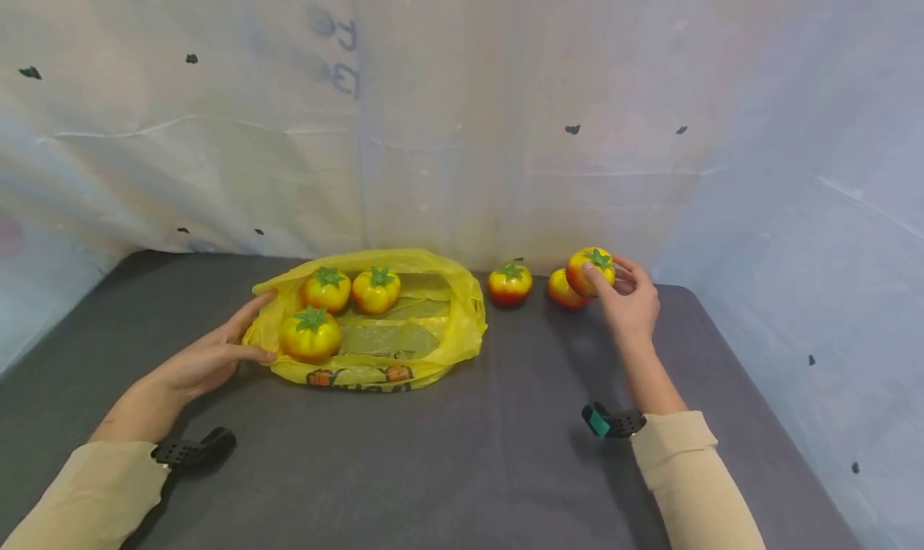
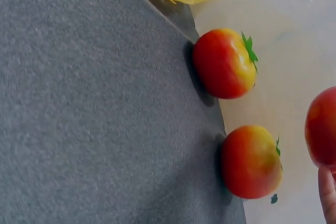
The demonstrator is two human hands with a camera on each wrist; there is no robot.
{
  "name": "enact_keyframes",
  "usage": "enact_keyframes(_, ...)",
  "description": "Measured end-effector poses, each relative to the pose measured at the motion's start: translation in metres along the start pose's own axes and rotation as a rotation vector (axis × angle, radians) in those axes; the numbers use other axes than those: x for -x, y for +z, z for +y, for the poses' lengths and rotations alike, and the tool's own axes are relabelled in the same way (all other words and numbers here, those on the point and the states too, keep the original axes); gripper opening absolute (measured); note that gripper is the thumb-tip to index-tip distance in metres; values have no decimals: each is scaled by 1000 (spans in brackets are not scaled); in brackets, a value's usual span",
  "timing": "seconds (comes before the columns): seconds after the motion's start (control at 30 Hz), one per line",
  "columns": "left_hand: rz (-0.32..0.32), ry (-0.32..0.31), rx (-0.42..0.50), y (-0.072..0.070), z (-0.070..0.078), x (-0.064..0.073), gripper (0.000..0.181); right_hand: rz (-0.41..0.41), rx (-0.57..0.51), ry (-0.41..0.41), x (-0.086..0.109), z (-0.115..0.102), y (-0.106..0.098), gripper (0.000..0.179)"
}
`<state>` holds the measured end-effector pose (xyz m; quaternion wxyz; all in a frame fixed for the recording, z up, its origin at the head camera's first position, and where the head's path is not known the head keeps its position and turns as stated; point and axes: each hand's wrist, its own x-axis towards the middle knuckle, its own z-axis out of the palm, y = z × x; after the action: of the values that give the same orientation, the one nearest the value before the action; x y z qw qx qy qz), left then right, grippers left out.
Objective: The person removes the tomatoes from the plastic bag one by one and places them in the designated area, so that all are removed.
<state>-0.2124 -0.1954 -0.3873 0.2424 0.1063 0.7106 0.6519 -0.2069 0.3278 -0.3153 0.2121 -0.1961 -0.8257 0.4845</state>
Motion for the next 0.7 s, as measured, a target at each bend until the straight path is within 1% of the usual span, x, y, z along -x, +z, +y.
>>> enact_keyframes(0.37, 19, -9, -1, 2, 2, -1, 105, 50, 49, 73, -10, 10, -13, 67)
enact_keyframes(0.53, 24, -6, 2, 3, 2, -2, 106, 57, 74, 97, -15, 15, -19, 68)
enact_keyframes(0.7, 12, -1, 12, 1, 1, -1, 105, 47, 112, 105, -18, 23, -22, 71)
